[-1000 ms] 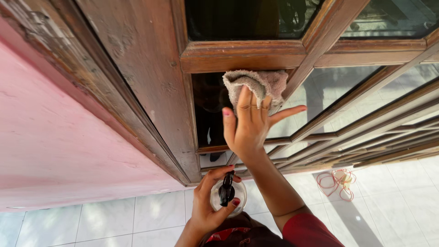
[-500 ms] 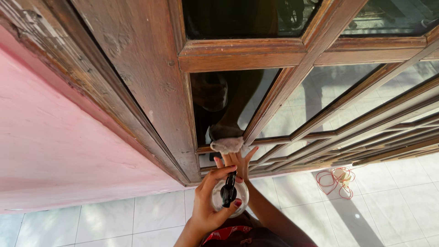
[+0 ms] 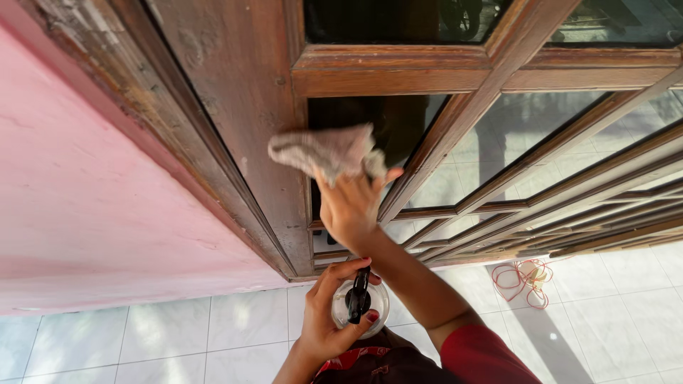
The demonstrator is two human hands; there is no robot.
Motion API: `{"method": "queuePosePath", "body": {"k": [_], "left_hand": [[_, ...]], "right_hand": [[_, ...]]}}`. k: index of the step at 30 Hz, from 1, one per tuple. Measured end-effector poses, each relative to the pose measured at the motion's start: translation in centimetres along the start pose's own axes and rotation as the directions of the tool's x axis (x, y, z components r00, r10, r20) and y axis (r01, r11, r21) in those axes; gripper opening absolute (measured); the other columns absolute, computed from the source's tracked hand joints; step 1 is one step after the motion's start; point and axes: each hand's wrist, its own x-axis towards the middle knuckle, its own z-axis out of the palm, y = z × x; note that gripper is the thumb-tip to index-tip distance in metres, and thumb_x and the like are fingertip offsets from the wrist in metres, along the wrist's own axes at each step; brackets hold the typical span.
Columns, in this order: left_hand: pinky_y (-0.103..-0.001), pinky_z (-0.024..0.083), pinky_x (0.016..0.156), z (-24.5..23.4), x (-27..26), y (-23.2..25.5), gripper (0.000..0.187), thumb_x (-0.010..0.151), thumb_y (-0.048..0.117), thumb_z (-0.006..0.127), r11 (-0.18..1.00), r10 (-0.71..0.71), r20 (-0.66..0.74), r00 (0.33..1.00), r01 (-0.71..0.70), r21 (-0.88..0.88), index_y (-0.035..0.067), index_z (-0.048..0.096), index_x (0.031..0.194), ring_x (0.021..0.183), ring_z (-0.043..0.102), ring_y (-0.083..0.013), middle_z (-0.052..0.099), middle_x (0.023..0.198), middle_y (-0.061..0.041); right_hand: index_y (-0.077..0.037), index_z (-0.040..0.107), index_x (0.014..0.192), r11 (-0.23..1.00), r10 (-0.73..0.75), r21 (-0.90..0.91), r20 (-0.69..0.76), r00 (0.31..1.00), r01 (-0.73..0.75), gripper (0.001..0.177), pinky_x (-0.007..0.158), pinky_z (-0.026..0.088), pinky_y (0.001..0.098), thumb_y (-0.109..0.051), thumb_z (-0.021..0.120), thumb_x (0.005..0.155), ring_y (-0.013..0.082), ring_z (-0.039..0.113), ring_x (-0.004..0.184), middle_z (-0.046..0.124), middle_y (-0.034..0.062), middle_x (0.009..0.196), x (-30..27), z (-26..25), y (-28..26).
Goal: The person cleans the glass panes of a wooden door using a spray bottle and a cloth, wiping individual sections.
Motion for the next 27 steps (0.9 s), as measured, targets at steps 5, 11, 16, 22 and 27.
{"method": "queuePosePath", "body": {"k": [5,11,16,22,27], "left_hand": [[-0.038,0.053,0.102,-0.8,-0.6,0.1,0.062,0.085,0.026,0.079,1.0,-0.001,-0.04,0.999,0.002,0.019,0.003,0.058,0.139,0.109,0.073,-0.0257,0.077,0.114,-0.012],[-0.038,0.055,0.101,-0.7,-0.5,0.3,0.062,0.085,0.028,0.08,1.0,-0.011,-0.038,0.999,0.01,-0.023,0.004,0.058,0.138,0.11,0.073,-0.026,0.076,0.114,-0.012],[-0.04,0.052,0.104,-0.4,-0.8,0.7,0.064,0.083,0.021,0.078,1.0,0.006,-0.016,1.0,-0.006,-0.011,0.003,0.058,0.14,0.11,0.072,-0.0267,0.076,0.114,-0.013],[-0.039,0.054,0.102,0.0,-1.0,0.9,0.06,0.086,0.025,0.078,1.0,-0.025,0.024,0.999,0.025,-0.008,0.004,0.058,0.138,0.109,0.073,-0.0265,0.076,0.113,-0.012],[-0.039,0.053,0.103,0.7,-0.7,0.8,0.061,0.084,0.023,0.079,0.998,-0.039,0.035,0.999,0.04,-0.038,0.003,0.058,0.138,0.108,0.073,-0.0268,0.076,0.113,-0.014]], "right_hand": [[-0.013,0.073,0.114,0.999,-0.031,-0.031,0.111,0.993,0.034,0.016,0.12,-0.016,0.0678,-0.014,0.065,0.101,0.0246,0.066,0.113,0.066,0.0022,0.102,-11.8,2.2,-0.9],[-0.01,0.07,0.108,0.994,0.107,-0.062,0.226,0.968,-0.095,0.015,0.115,-0.016,0.0747,-0.02,0.06,0.102,0.0318,0.062,0.119,0.066,0.0083,0.101,-17.7,1.1,1.0],[-0.007,0.067,0.103,0.972,0.235,-0.051,0.144,0.961,-0.23,0.02,0.111,-0.016,0.0805,-0.024,0.056,0.104,0.0378,0.06,0.123,0.067,0.0134,0.101,-10.7,-1.0,1.1],[-0.005,0.067,0.102,0.989,0.112,-0.084,-0.142,0.984,-0.124,0.032,0.112,-0.016,0.08,-0.034,0.053,0.107,0.039,0.048,0.138,0.058,0.0175,0.127,2.8,-3.3,0.4],[-0.013,0.064,0.087,0.992,-0.104,-0.093,-0.232,0.967,0.084,0.038,0.115,-0.014,0.0808,-0.044,0.062,0.109,0.0387,0.038,0.144,0.045,0.0079,0.123,7.3,-2.9,-0.2]]}}
